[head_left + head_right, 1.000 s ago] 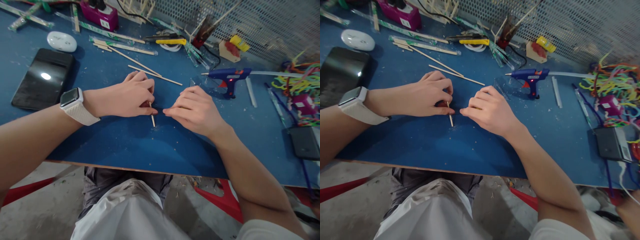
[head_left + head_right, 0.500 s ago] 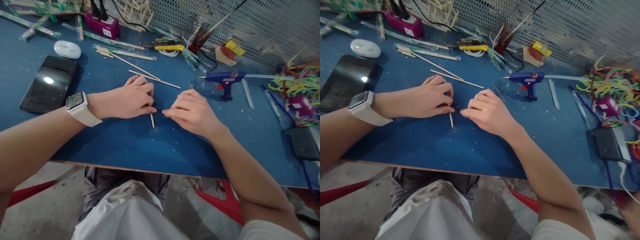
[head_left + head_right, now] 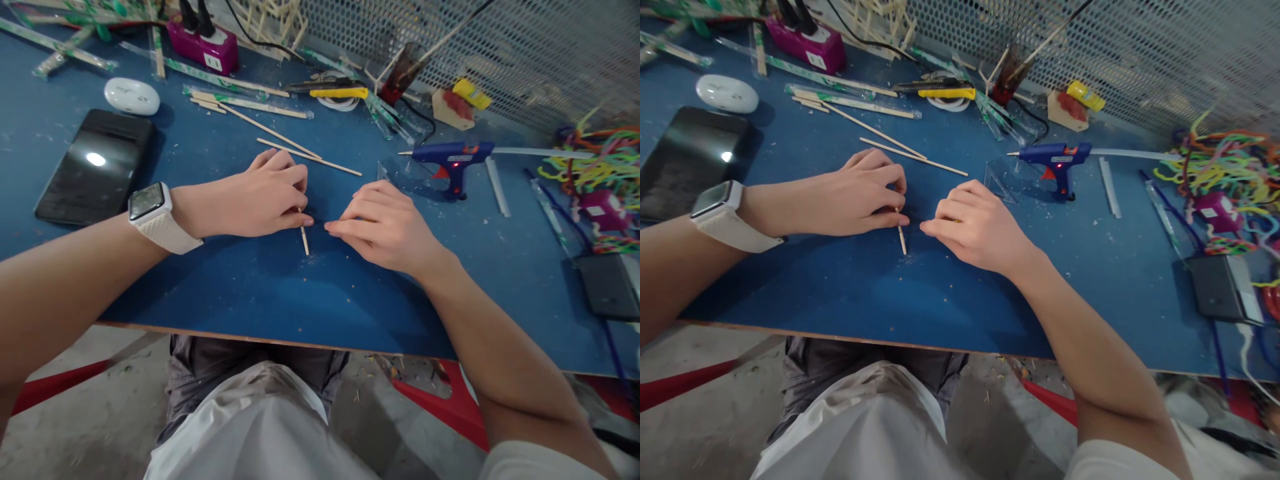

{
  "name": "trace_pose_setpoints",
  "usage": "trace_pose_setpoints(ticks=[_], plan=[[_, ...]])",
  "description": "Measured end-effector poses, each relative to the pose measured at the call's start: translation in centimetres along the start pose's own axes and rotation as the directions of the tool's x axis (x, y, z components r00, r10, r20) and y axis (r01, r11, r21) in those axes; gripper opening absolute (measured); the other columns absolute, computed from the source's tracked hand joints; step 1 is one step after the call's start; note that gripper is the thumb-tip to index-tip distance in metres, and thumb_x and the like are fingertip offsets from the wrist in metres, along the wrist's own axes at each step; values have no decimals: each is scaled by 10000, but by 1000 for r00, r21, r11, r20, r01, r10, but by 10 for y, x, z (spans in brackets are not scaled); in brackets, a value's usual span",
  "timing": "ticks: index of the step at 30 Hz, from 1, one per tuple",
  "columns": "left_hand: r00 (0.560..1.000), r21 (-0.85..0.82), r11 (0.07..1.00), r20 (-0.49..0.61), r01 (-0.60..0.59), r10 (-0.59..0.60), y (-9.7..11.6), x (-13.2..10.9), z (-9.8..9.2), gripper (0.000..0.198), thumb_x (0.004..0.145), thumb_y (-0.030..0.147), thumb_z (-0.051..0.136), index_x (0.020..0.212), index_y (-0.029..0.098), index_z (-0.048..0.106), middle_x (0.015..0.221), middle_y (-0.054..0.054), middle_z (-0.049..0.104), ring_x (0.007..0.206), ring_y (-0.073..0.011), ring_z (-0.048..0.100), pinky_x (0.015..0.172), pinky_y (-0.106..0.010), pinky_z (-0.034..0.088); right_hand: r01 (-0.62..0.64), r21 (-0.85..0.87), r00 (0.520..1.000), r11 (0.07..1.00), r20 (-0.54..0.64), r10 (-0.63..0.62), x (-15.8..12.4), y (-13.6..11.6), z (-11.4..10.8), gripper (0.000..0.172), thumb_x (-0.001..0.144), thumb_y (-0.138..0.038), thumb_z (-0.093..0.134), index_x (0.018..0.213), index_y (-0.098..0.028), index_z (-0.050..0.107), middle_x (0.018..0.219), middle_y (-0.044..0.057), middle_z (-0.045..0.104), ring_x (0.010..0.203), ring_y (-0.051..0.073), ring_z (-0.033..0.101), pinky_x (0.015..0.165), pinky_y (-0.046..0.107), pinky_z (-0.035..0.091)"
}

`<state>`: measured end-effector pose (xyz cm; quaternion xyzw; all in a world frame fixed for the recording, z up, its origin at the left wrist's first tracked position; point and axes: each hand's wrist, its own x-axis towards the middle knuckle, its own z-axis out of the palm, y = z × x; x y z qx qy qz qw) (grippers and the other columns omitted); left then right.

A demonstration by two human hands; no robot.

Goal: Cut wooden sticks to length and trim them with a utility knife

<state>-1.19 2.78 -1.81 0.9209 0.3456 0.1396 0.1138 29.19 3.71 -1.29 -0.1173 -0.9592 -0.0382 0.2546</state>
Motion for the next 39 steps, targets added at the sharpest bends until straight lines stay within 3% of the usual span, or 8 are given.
trace_pose_setpoints(ticks=[9, 16, 20, 31, 39], plan=[[999, 42, 998, -17, -50, 51, -5, -1, 3, 637, 1211, 646, 442, 959, 222, 845, 1237, -159, 731, 1294, -406, 646, 1246, -661, 508, -7, 4, 999, 1000, 31, 7, 1, -2, 2, 207, 1198, -213, 662, 1111, -270, 841, 938, 3, 809, 924, 189, 686, 932, 393, 526], [999, -35, 999, 29, -33, 34, -11, 0, -1, 738, 1180, 795, 406, 960, 242, 844, 1262, -158, 730, 1315, -409, 636, 1254, -641, 494, 17, -45, 999, 999, -30, -19, 6, -8, 4, 193, 1193, -175, 675, 1094, -245, 825, 915, -1, 793, 885, 176, 672, 880, 370, 500], [999, -95, 995, 33, -37, 41, -12, 0, -4, 772, 1165, 845, 368, 970, 263, 837, 1237, -153, 729, 1293, -402, 624, 1289, -648, 450, -4, 5, 1000, 1000, 25, 4, 5, -4, 0, 197, 1212, -235, 664, 1110, -272, 828, 959, -3, 820, 921, 186, 693, 909, 392, 502], [996, -126, 991, 66, -46, 55, -14, 0, -10, 716, 1166, 830, 397, 999, 279, 822, 1212, -135, 733, 1204, -365, 629, 1186, -562, 498, -59, -27, 998, 998, 7, 60, 5, -8, 5, 238, 1217, -222, 631, 1104, -296, 828, 977, -9, 823, 927, 188, 693, 971, 412, 518], [995, -110, 993, 83, -47, 56, -13, 0, -13, 714, 1168, 819, 364, 1011, 278, 803, 1183, -130, 719, 1158, -361, 629, 1180, -571, 484, -80, -41, 997, 996, 19, 81, 6, -11, 6, 271, 1238, -249, 597, 1122, -300, 837, 982, -2, 813, 947, 192, 683, 968, 410, 512]])
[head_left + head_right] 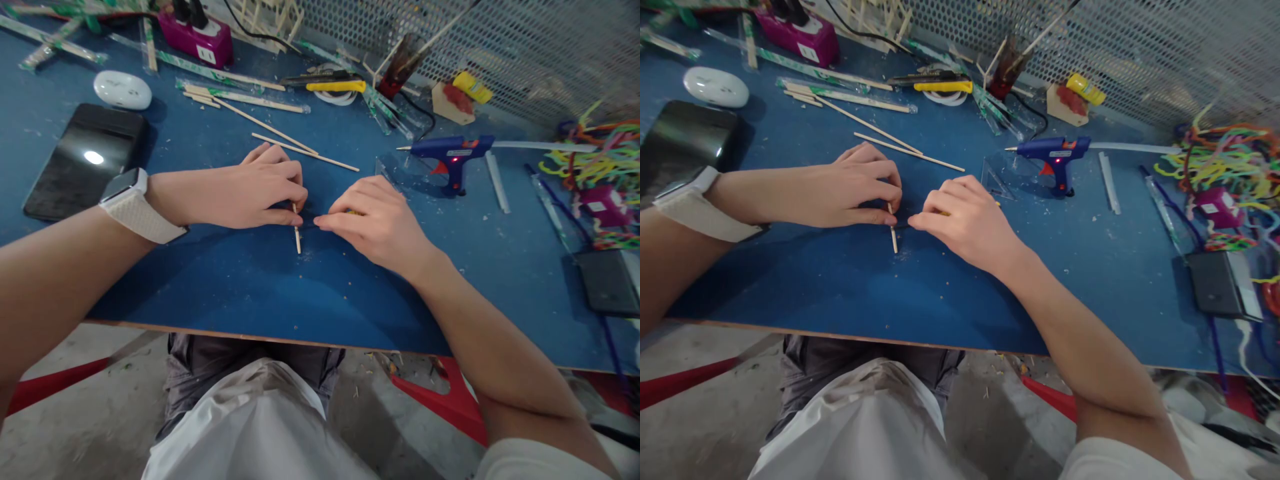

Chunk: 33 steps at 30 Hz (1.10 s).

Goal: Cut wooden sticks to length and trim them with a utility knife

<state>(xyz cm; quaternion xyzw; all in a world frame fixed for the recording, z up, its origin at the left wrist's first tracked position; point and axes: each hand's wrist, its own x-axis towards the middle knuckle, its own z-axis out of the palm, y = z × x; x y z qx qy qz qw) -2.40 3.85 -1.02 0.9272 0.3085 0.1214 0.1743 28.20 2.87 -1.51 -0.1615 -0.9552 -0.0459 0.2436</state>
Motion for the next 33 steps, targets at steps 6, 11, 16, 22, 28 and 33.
trace_pose_setpoints(ticks=[6, 11, 16, 22, 28, 33], plan=[[999, 37, 999, 30, -18, 16, -2, 0, 1, 797, 1162, 866, 281, 1024, 264, 785, 1224, -142, 713, 1190, -378, 624, 1222, -611, 456, -12, 30, 1000, 999, 24, 11, 1, -5, 2, 259, 1229, -242, 613, 1133, -300, 847, 1005, 13, 821, 989, 203, 694, 939, 411, 497], [1000, -7, 1000, 10, 2, -2, -3, 0, 1, 720, 1173, 825, 362, 1040, 279, 814, 1203, -125, 713, 1222, -366, 628, 1241, -566, 461, -22, 54, 1000, 998, 14, 21, 0, 1, 1, 277, 1243, -282, 588, 1141, -297, 845, 1000, 9, 824, 966, 205, 691, 966, 426, 502], [999, -40, 999, 32, 15, -13, -3, 0, -1, 717, 1159, 834, 393, 1038, 284, 837, 1222, -125, 722, 1230, -371, 620, 1219, -558, 465, -108, 117, 994, 987, 45, 104, -2, 11, -9, 176, 1200, -277, 652, 1131, -278, 815, 1071, 24, 850, 1004, 241, 746, 1013, 470, 522], [1000, -27, 1000, 14, 15, -15, -8, 1, 4, 733, 1144, 859, 410, 1041, 281, 848, 1224, -123, 717, 1279, -369, 608, 1248, -552, 461, -112, 153, 994, 982, 9, 112, -1, 5, -11, 127, 1139, -196, 627, 1117, -249, 740, 1054, 44, 842, 942, 257, 773, 879, 428, 536], [999, -55, 998, -26, 32, -34, -12, 1, 12, 695, 1111, 868, 473, 987, 284, 829, 1226, -114, 729, 1318, -394, 608, 1263, -588, 449, -67, 101, 996, 993, 68, 60, -1, 1, -4, 130, 1179, -231, 645, 1172, -234, 775, 1087, 64, 856, 964, 245, 783, 844, 401, 545], [997, -129, 989, 16, 71, -70, -11, 2, 7, 628, 1068, 857, 572, 977, 294, 836, 1210, -106, 728, 1369, -415, 604, 1268, -566, 428, -76, 111, 997, 991, 42, 72, 0, 0, 2, 164, 1194, -325, 695, 1149, -246, 831, 1040, 54, 839, 921, 228, 757, 842, 383, 562]])
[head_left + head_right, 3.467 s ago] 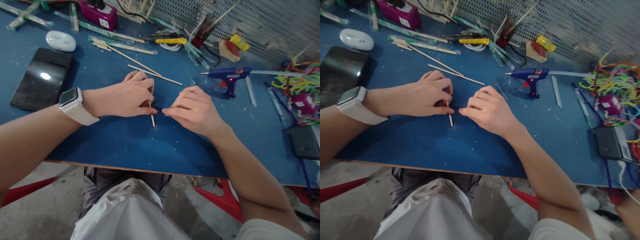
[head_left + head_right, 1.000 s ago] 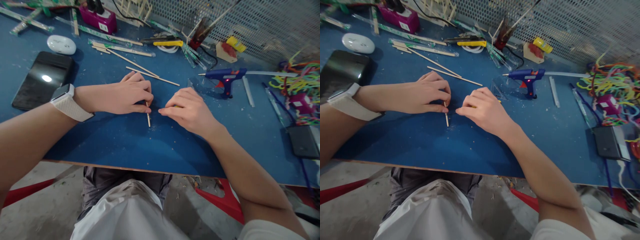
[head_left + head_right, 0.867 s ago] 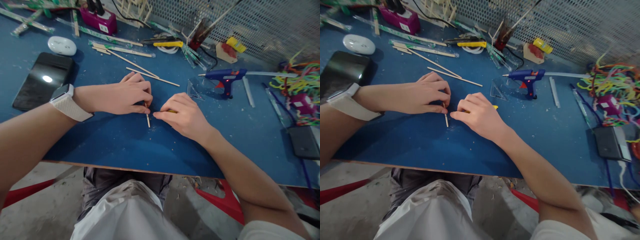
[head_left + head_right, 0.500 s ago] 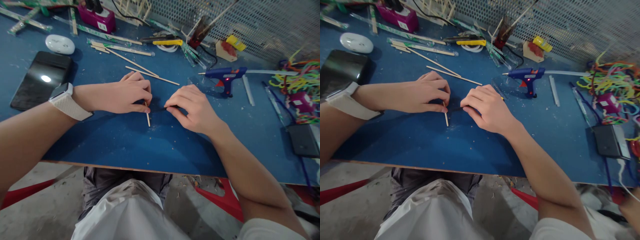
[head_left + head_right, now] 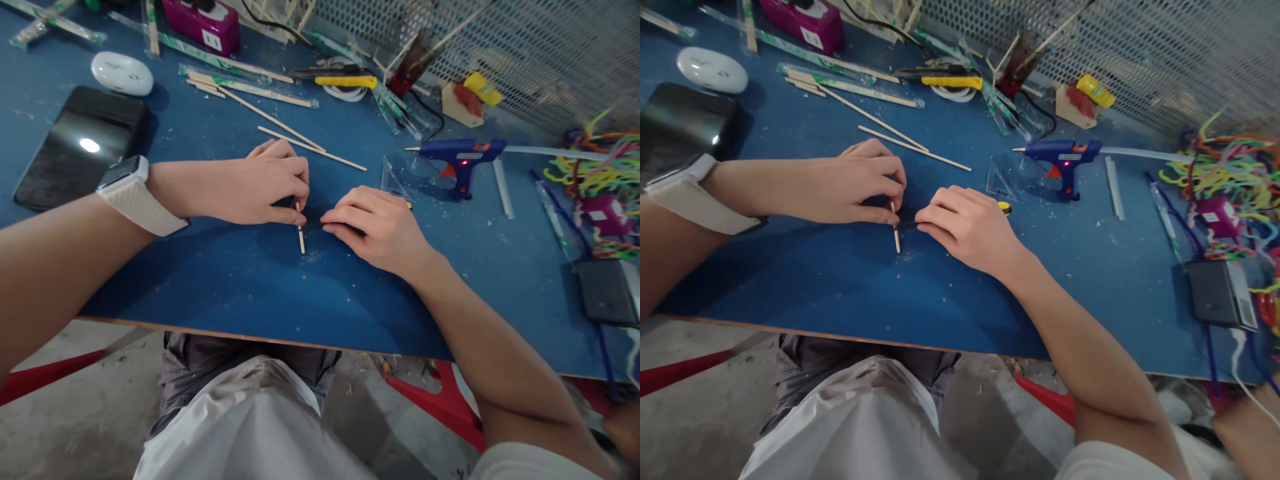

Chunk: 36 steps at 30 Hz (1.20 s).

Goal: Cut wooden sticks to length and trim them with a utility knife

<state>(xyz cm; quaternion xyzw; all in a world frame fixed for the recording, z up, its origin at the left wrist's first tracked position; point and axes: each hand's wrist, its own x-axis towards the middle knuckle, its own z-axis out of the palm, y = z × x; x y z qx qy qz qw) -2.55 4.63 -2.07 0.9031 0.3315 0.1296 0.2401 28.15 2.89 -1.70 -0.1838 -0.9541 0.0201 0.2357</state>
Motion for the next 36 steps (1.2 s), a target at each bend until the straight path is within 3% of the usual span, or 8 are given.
trace_pose_setpoints(ticks=[6, 12, 19, 25, 36], plan=[[999, 62, 997, 39, 36, -39, 13, 0, -6, 630, 1153, 765, 520, 1026, 220, 810, 1285, -113, 731, 1356, -349, 561, 1259, -500, 434, -1, 43, 998, 999, -64, 4, 2, -5, 2, 130, 1162, -226, 719, 1079, -206, 817, 1014, 60, 833, 887, 225, 753, 814, 378, 598], [996, 71, 996, 70, 52, -57, 17, -2, -12, 612, 1161, 739, 525, 1010, 211, 796, 1305, -105, 736, 1317, -307, 557, 1249, -454, 438, -69, 81, 997, 994, -24, 71, 1, -7, 3, 143, 1152, -220, 697, 1065, -237, 809, 1045, 60, 850, 929, 246, 777, 863, 416, 628], [998, 61, 998, 57, 34, -37, 11, -3, -10, 634, 1137, 786, 539, 1010, 233, 822, 1298, -87, 745, 1337, -310, 535, 1317, -475, 395, -78, 100, 997, 992, -11, 79, 2, -7, 1, 156, 1155, -225, 686, 1053, -232, 803, 1040, 70, 850, 939, 257, 774, 881, 436, 635], [993, 79, 995, 102, 54, -62, 15, -3, -15, 517, 1139, 678, 575, 1061, 244, 845, 1364, -74, 734, 1358, -309, 512, 1278, -463, 390, -117, 91, 993, 989, 15, 116, 1, -7, 1, 175, 1158, -258, 677, 1052, -249, 816, 1039, 66, 850, 951, 262, 782, 874, 434, 632], [998, 56, 998, 66, 16, -19, 0, -2, -9, 537, 1099, 724, 540, 1024, 304, 867, 1322, -72, 767, 1318, -349, 566, 1222, -535, 400, -97, 60, 995, 993, 5, 97, 1, -5, 1, 187, 1172, -278, 673, 1060, -242, 818, 1047, 65, 862, 934, 256, 786, 831, 415, 611]])
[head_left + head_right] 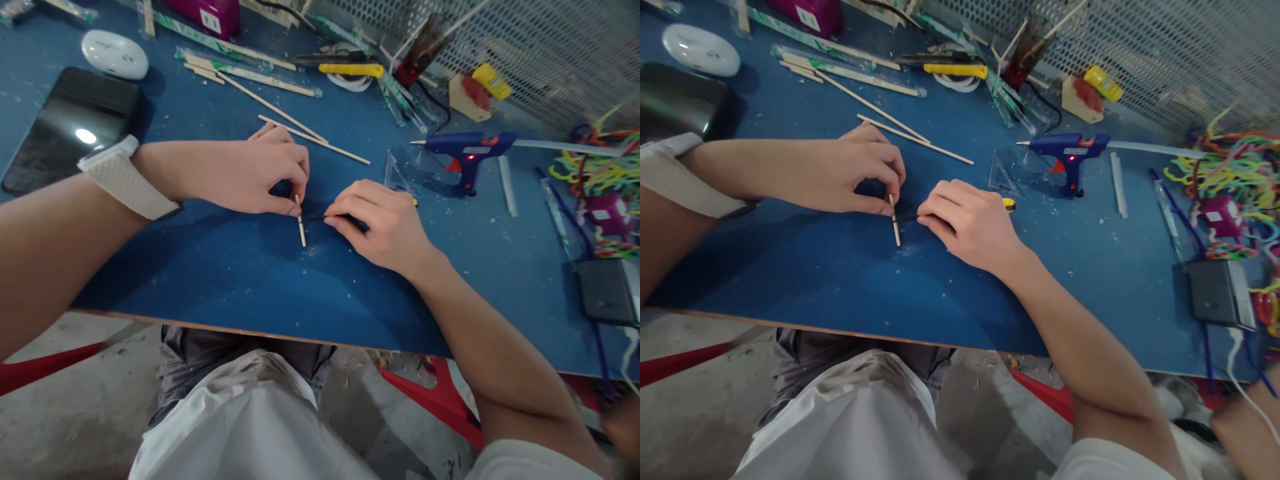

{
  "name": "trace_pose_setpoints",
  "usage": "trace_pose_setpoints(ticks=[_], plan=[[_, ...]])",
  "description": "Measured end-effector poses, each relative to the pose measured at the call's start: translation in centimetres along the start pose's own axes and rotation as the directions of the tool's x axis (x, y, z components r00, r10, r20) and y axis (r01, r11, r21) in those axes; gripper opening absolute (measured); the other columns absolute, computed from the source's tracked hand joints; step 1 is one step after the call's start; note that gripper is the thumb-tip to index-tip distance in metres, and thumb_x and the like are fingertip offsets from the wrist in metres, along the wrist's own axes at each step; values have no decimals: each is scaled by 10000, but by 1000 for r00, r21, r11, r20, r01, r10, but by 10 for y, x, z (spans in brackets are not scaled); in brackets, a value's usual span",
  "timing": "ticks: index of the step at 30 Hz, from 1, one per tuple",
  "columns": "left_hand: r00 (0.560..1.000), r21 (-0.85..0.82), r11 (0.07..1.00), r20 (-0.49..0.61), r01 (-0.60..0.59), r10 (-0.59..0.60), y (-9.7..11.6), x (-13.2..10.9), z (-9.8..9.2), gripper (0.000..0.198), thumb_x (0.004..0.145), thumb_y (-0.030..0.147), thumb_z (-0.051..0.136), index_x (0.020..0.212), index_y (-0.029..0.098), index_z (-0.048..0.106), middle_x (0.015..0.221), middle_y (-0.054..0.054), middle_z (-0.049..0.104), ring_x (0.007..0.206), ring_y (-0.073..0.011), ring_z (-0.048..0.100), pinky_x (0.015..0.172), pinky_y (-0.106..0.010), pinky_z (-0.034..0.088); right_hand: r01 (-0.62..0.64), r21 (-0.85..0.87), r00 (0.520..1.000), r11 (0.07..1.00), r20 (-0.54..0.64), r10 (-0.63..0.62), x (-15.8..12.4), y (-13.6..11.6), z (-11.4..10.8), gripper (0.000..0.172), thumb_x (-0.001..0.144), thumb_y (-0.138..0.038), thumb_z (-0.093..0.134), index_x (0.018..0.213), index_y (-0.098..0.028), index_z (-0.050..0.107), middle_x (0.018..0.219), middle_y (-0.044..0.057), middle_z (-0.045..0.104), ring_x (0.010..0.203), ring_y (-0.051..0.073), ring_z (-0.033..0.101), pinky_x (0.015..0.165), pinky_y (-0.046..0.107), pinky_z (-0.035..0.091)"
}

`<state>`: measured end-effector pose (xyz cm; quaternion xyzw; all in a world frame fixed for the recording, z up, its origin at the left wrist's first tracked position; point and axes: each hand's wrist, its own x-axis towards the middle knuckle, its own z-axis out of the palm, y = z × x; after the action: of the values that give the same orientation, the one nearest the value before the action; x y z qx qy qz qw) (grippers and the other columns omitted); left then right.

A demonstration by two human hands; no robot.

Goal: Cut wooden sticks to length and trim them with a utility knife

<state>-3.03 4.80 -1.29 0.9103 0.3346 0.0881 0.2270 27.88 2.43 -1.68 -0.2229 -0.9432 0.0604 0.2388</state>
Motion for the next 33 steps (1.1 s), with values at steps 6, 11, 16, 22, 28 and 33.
trace_pose_setpoints(ticks=[6, 11, 16, 22, 28, 33], plan=[[1000, 1, 1000, 8, 11, -11, 5, -2, -4, 524, 1108, 713, 558, 1020, 299, 868, 1347, -49, 763, 1329, -328, 540, 1242, -515, 380, 5, 7, 1000, 1000, -10, -5, 0, 0, -1, 175, 1170, -280, 694, 1059, -251, 826, 1041, 54, 865, 922, 242, 790, 848, 405, 630], [999, 0, 1000, 39, 8, -8, 9, -3, -7, 521, 1134, 690, 551, 1060, 279, 863, 1360, -31, 748, 1351, -304, 507, 1280, -485, 362, 22, 15, 999, 1000, -33, -22, 0, 1, -1, 176, 1168, -285, 711, 1054, -244, 839, 1041, 55, 872, 917, 240, 790, 836, 399, 625], [1000, 3, 1000, -15, -8, 8, 2, -1, 0, 540, 1089, 725, 545, 1006, 292, 855, 1334, -76, 749, 1343, -355, 548, 1265, -552, 384, 44, 7, 998, 999, -53, -44, 0, 2, 0, 160, 1164, -284, 730, 1056, -242, 841, 1042, 49, 881, 916, 236, 794, 830, 388, 621], [1000, 42, 999, 16, 0, -1, 5, -2, -2, 664, 1137, 799, 455, 1057, 280, 861, 1371, -36, 752, 1380, -332, 520, 1327, -528, 374, 61, -3, 997, 998, -51, -61, -1, 4, 0, 158, 1168, -289, 730, 1059, -243, 834, 1036, 45, 879, 915, 227, 794, 829, 372, 624], [999, 38, 999, 43, 17, -18, 9, -3, -5, 517, 1142, 689, 533, 1084, 284, 850, 1425, -60, 752, 1383, -343, 521, 1336, -561, 348, 56, 4, 998, 998, -40, -56, -1, 4, -2, 145, 1164, -275, 732, 1066, -241, 834, 1041, 49, 884, 918, 234, 806, 828, 382, 636], [999, 18, 1000, 34, 23, -23, 9, -2, -4, 482, 1124, 656, 547, 1058, 295, 858, 1404, -61, 756, 1387, -358, 523, 1352, -579, 327, 40, -4, 998, 999, -53, -40, -1, 3, 0, 145, 1163, -279, 735, 1056, -250, 829, 1033, 41, 880, 907, 230, 804, 822, 383, 639]])
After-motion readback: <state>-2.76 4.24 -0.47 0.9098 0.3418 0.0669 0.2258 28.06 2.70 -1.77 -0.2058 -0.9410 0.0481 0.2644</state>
